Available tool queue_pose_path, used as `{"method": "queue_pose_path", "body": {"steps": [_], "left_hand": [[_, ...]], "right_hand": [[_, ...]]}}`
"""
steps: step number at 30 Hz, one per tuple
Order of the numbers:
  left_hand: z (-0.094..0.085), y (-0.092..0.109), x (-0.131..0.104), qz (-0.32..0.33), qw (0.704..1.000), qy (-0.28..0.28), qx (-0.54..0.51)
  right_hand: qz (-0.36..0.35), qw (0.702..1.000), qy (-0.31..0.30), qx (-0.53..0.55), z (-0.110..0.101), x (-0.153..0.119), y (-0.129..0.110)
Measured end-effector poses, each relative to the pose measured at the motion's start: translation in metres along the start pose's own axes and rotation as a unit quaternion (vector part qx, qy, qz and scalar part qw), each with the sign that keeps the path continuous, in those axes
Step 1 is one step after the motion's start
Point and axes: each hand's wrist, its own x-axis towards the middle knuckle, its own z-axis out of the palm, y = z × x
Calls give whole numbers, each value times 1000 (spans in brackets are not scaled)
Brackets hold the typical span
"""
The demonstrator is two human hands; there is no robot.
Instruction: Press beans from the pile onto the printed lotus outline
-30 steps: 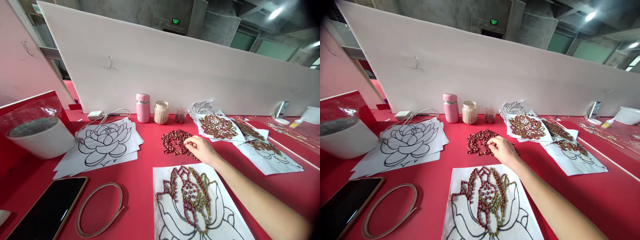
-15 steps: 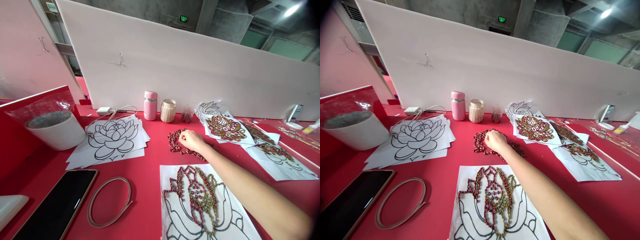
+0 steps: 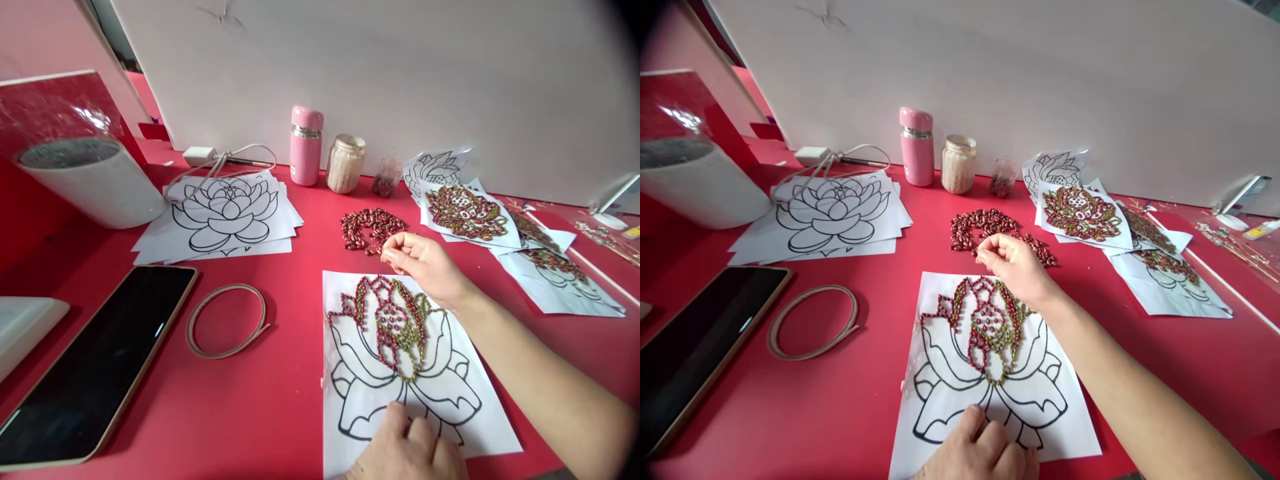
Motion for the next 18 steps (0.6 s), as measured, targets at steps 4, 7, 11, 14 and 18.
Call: {"method": "queue_pose_path", "body": {"steps": [4, 7, 11, 14, 18], "left_hand": [[-3, -1, 10, -37, 997, 60, 10], [-4, 0, 12, -44, 997, 56, 18], [1, 2, 8, -50, 996, 70, 24], [4, 2, 5, -43, 996, 71, 30], [2, 0, 5, -36, 997, 62, 27]], "right_hand": [[40, 988, -47, 145, 11, -32, -6], [47, 982, -80, 163, 14, -42, -7], [43, 983, -112, 136, 14, -48, -4], [36, 984, -137, 105, 13, -53, -2], [1, 990, -136, 30, 16, -57, -2]]}}
